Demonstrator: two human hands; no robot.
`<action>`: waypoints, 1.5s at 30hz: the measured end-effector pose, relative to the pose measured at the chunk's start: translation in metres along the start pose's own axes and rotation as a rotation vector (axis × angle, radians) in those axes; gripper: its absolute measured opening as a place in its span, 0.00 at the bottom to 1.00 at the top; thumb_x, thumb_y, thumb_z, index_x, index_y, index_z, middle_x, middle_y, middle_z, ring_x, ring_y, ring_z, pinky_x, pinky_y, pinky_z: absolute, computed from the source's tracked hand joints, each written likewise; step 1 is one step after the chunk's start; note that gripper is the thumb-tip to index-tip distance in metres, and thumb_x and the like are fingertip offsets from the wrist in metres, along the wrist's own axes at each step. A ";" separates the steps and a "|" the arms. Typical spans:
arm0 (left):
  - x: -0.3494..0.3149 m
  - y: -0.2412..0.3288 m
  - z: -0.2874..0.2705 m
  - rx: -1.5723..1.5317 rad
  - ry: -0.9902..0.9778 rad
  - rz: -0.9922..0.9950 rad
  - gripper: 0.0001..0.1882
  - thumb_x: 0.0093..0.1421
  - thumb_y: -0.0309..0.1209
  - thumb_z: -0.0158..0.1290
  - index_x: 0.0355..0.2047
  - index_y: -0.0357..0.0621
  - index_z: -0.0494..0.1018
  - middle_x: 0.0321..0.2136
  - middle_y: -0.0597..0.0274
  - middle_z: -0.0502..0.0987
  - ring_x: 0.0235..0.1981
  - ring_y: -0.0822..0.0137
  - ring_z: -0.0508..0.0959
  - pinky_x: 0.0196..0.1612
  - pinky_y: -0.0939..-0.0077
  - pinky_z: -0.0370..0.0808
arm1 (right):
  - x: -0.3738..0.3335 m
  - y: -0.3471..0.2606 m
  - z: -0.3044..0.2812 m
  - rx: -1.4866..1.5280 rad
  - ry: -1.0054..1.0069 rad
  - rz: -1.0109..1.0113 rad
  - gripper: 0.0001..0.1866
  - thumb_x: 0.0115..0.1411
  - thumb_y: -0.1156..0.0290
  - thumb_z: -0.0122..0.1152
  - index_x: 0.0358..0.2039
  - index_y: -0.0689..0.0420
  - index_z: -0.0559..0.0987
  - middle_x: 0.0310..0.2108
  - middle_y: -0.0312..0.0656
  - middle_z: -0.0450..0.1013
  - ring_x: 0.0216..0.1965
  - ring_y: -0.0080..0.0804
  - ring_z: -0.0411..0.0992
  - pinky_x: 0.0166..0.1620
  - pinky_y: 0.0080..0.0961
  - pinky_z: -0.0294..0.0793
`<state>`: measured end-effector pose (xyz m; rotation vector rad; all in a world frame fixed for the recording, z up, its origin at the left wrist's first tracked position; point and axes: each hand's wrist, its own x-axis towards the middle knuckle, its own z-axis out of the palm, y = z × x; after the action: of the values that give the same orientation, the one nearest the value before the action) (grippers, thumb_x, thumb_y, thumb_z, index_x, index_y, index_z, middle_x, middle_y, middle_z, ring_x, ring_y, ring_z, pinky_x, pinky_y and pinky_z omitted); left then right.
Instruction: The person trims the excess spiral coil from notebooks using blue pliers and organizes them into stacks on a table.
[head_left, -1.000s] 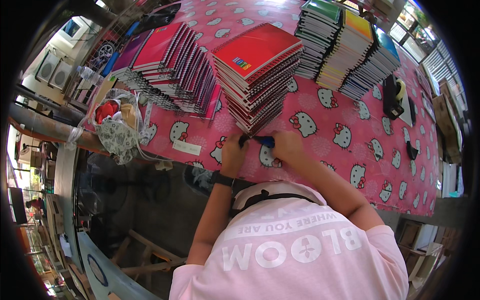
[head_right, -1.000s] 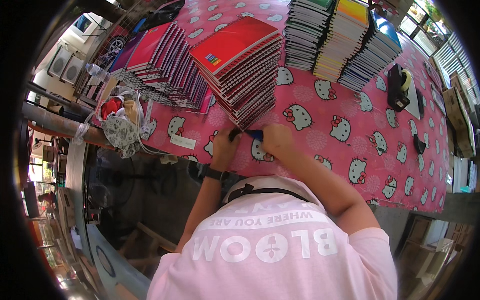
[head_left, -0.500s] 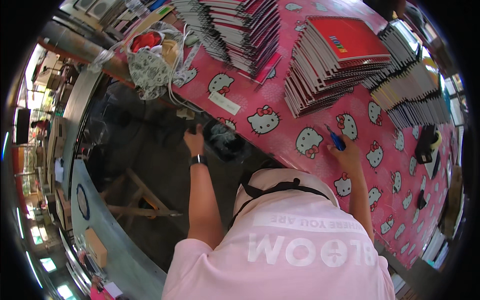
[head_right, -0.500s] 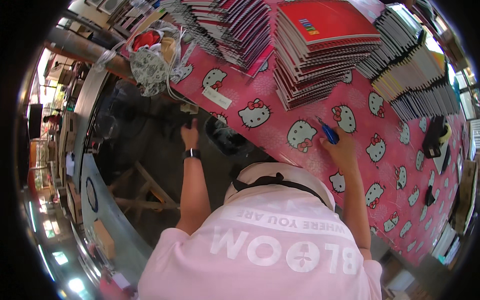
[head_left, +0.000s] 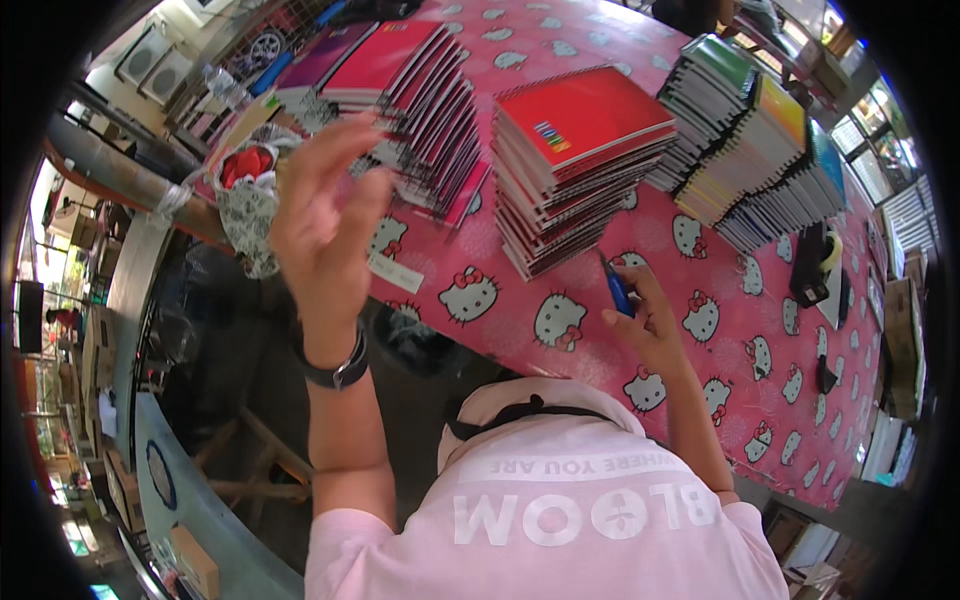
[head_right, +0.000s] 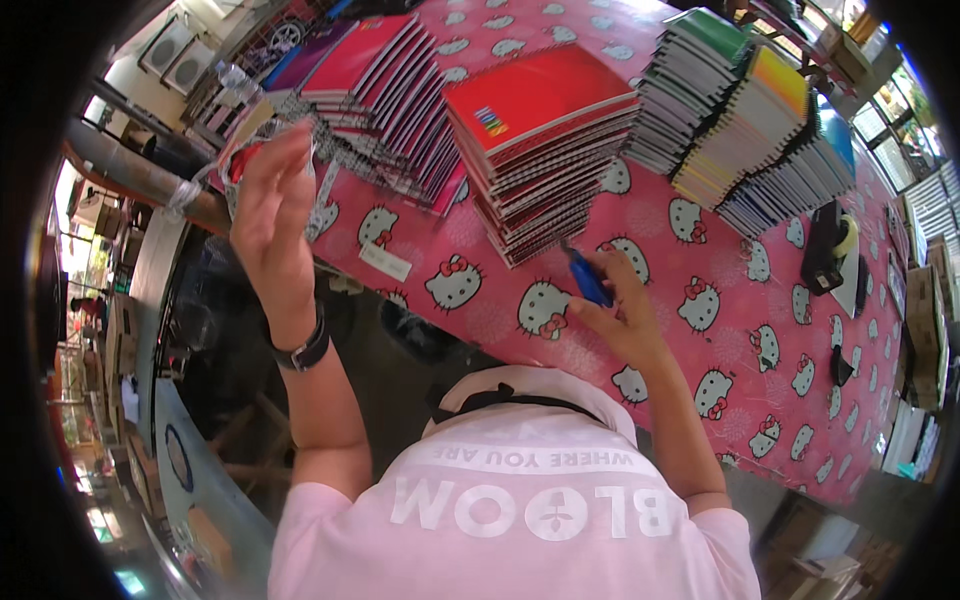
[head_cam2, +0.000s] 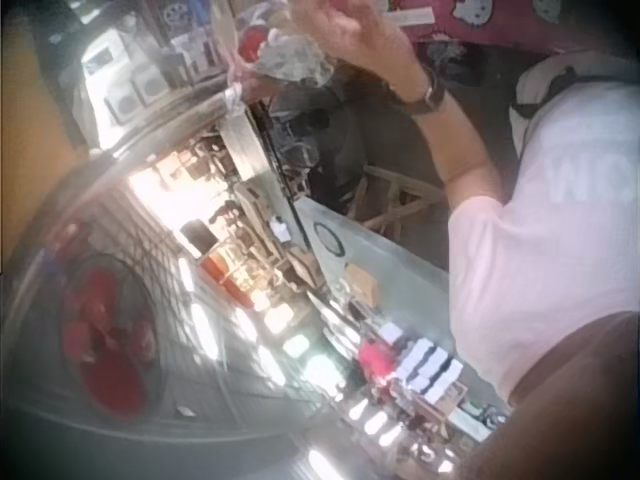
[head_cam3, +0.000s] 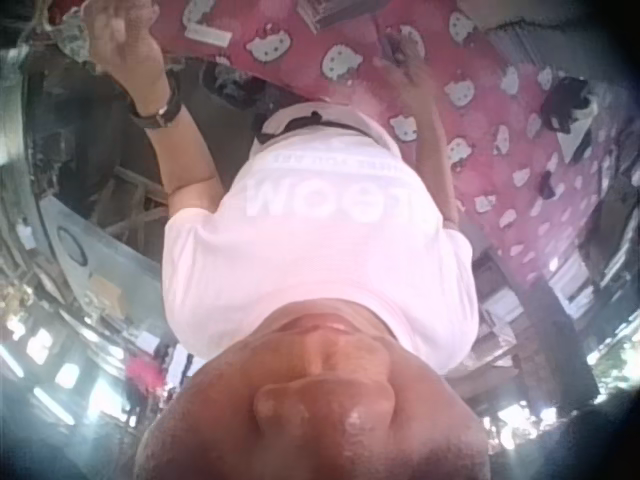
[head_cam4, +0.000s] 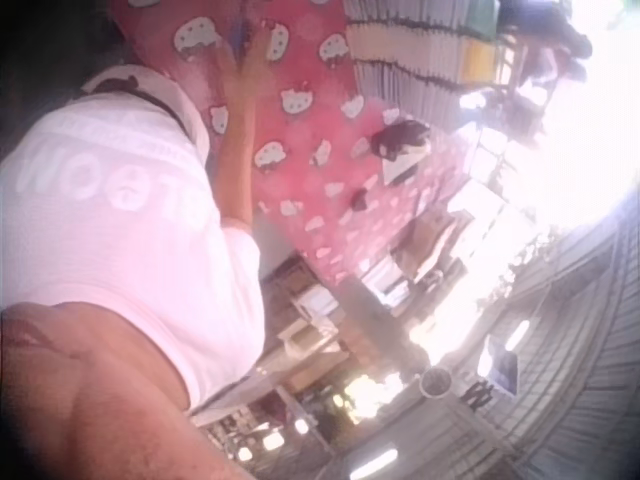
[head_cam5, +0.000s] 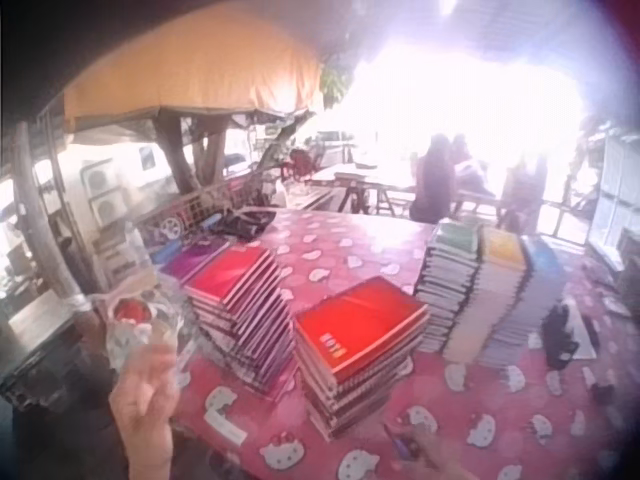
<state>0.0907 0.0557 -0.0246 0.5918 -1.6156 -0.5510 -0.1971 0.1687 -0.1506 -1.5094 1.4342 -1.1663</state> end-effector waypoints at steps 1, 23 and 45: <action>0.024 0.007 0.017 0.063 -0.134 0.069 0.15 0.56 0.29 0.54 0.43 0.37 0.71 0.46 0.51 0.71 0.49 0.61 0.70 0.53 0.72 0.64 | 0.007 -0.014 -0.002 -0.021 0.017 -0.118 0.26 0.47 0.67 0.64 0.48 0.59 0.70 0.37 0.40 0.67 0.40 0.30 0.66 0.40 0.25 0.66; 0.081 -0.040 0.123 0.731 -0.964 0.115 0.50 0.47 0.63 0.50 0.61 0.42 0.52 0.60 0.42 0.53 0.60 0.45 0.56 0.61 0.58 0.54 | 0.038 -0.059 0.018 0.516 -0.075 -0.075 0.21 0.51 0.69 0.63 0.46 0.60 0.72 0.39 0.40 0.69 0.38 0.25 0.70 0.30 0.22 0.72; 0.081 -0.041 0.124 0.709 -0.954 0.140 0.50 0.47 0.63 0.51 0.61 0.41 0.52 0.60 0.41 0.54 0.60 0.45 0.56 0.61 0.59 0.54 | 0.034 -0.052 0.024 0.600 -0.068 0.057 0.21 0.48 0.70 0.64 0.43 0.59 0.73 0.35 0.44 0.69 0.34 0.34 0.69 0.36 0.30 0.69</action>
<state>-0.0377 -0.0264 -0.0054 0.7719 -2.7814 -0.1113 -0.1584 0.1388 -0.1053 -1.0659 0.9518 -1.3418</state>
